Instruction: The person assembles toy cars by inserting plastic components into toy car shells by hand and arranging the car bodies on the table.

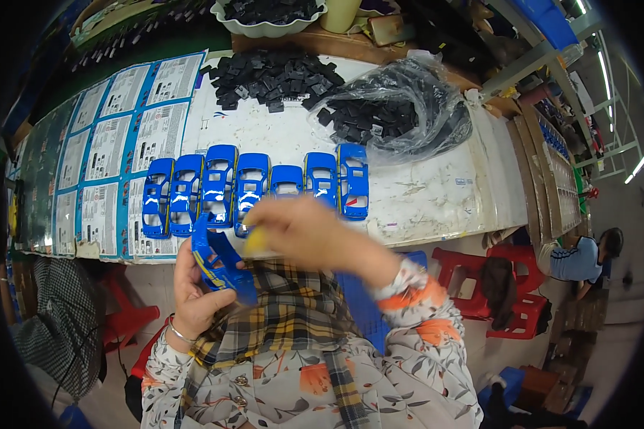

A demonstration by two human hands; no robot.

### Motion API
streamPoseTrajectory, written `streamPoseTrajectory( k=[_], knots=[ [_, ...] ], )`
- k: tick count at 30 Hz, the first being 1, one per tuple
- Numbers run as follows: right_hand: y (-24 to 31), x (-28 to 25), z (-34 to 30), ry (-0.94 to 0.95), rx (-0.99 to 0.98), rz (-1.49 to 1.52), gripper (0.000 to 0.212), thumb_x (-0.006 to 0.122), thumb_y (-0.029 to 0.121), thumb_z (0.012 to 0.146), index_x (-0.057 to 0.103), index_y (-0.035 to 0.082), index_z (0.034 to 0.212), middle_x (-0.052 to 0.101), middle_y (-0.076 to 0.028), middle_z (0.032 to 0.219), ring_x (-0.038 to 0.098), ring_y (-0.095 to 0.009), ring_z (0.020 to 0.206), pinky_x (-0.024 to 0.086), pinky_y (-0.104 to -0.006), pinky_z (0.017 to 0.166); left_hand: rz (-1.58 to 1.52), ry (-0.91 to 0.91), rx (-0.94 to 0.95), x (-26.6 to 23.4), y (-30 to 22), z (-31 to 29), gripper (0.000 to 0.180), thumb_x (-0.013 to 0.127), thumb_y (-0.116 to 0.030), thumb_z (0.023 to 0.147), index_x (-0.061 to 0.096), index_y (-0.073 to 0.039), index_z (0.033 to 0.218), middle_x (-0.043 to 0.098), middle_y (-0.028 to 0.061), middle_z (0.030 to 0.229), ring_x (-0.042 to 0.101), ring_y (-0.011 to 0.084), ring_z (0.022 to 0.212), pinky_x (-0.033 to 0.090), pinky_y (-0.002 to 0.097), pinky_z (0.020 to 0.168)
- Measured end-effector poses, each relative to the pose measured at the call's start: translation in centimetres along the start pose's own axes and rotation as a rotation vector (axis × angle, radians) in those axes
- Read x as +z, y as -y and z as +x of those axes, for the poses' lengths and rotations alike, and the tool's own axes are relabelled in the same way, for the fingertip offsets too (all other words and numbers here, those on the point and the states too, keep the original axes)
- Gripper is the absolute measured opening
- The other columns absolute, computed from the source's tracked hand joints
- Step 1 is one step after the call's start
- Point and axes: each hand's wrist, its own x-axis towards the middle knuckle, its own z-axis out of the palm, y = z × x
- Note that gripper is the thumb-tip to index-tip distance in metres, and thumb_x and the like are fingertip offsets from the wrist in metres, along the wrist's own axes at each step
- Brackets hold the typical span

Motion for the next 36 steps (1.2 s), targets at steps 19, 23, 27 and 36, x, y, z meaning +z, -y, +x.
streamPoseTrajectory(
  k=[19, 23, 27, 36],
  knots=[
    [-11.8, -13.7, 1.9, -0.535, 0.283, -0.983, 0.011, 0.051, 0.008, 0.082, 0.057, 0.005, 0.091, 0.059, -0.014, 0.092, 0.059, -0.033, 0.086, 0.047, -0.0431, 0.074, -0.162, -0.152, -0.118, -0.3, -0.9, 0.0, 0.065, 0.057, 0.011, 0.063, 0.038, -0.004, 0.123, 0.054, 0.0074, 0.107, 0.060, 0.0197, 0.094, 0.051, 0.0313, 0.081],
    [-12.2, -14.6, 0.9, -0.715, 0.283, -0.994, 0.011, 0.050, 0.008, 0.084, 0.055, 0.005, 0.093, 0.062, -0.018, 0.084, 0.062, -0.035, 0.074, 0.048, -0.0452, 0.068, -0.180, -0.139, -0.130, 0.4, -0.8, 0.0, 0.063, 0.058, 0.010, 0.063, 0.039, -0.004, 0.122, 0.054, 0.0072, 0.105, 0.060, 0.0201, 0.093, 0.051, 0.0312, 0.080],
    [-10.4, -14.7, 0.8, -0.885, 0.149, -0.544, 0.012, 0.045, 0.003, 0.084, 0.055, 0.003, 0.091, 0.062, -0.017, 0.076, 0.064, -0.026, 0.057, 0.049, -0.0376, 0.058, -0.175, -0.205, -0.096, 0.8, -1.0, -0.1, 0.063, 0.063, 0.006, 0.060, 0.042, -0.005, 0.119, 0.050, 0.0037, 0.100, 0.059, 0.0204, 0.091, 0.051, 0.0335, 0.081],
    [-2.7, -3.6, 0.1, -0.172, 0.025, 0.011, 0.015, 0.057, 0.002, 0.077, 0.064, 0.003, 0.090, 0.061, -0.010, 0.084, 0.061, -0.022, 0.079, 0.049, -0.0323, 0.069, -0.360, -0.107, -0.065, 1.1, -0.6, 0.0, 0.072, 0.076, -0.024, 0.067, 0.039, -0.011, 0.127, 0.054, 0.0136, 0.106, 0.061, 0.0324, 0.086, 0.053, 0.0397, 0.075]
  ],
)
